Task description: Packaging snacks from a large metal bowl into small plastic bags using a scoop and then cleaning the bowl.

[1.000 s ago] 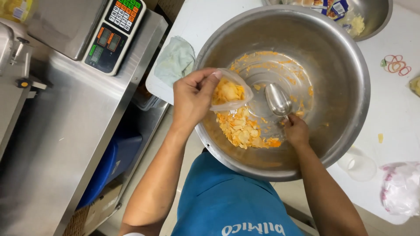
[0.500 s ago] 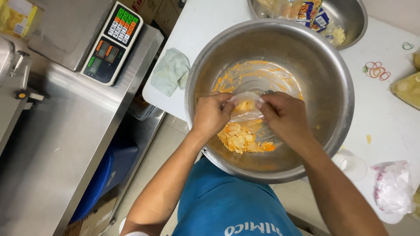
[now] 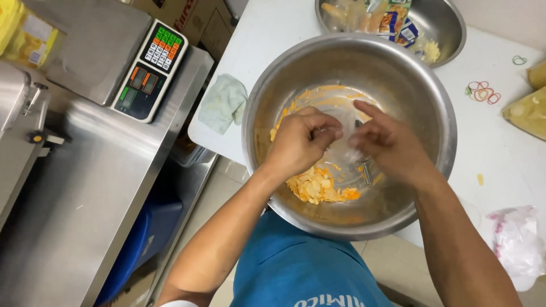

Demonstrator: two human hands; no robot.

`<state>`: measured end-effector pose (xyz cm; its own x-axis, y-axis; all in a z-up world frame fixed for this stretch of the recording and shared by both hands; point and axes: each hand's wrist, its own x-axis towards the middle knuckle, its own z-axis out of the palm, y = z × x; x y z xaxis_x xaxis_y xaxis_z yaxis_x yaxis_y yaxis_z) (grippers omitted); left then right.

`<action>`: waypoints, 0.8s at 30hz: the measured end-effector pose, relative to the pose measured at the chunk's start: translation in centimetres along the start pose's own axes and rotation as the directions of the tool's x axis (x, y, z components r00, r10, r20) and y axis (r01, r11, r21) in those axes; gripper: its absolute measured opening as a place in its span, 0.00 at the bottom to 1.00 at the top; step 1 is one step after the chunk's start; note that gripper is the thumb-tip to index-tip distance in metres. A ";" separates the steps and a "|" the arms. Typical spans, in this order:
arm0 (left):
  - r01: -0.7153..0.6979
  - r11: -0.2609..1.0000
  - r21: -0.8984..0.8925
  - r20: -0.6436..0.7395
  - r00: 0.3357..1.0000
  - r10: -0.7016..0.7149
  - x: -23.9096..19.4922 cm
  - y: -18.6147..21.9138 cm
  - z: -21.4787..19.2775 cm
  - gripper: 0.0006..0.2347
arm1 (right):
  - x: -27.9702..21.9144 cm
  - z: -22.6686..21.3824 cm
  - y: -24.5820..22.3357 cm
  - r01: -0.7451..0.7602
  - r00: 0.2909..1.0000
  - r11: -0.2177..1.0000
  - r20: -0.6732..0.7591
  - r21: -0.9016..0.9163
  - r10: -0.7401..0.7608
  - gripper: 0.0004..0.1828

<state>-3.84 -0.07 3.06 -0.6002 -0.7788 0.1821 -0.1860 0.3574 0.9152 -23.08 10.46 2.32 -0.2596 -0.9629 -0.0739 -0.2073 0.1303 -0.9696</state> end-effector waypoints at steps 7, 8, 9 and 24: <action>0.113 0.850 -0.514 0.168 0.985 -0.030 -1.1 1.2 -1.9 0.16 | -0.4 3.0 -4.2 -0.051 0.992 0.999 0.112 0.018 0.048 0.06; 0.097 0.724 -0.683 0.158 0.987 0.018 -0.9 1.0 -2.7 0.25 | -0.2 2.7 -4.7 -0.025 0.995 0.998 0.096 0.055 0.019 0.07; 0.094 0.726 -0.681 0.159 0.987 0.022 -1.5 0.7 -3.6 0.25 | -0.4 2.9 -5.3 -0.021 0.996 0.998 0.093 0.056 0.015 0.07; 0.014 0.988 -0.151 0.307 0.951 0.034 -1.3 0.1 0.6 0.22 | -0.9 0.8 -10.8 0.083 0.975 0.996 0.210 -0.021 -0.077 0.09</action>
<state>-3.51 1.33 2.73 -0.8162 -0.5702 0.0935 -0.0748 0.2647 0.9614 -19.85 9.68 12.70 -0.0385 -0.9982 -0.0462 -0.2477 0.0544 -0.9673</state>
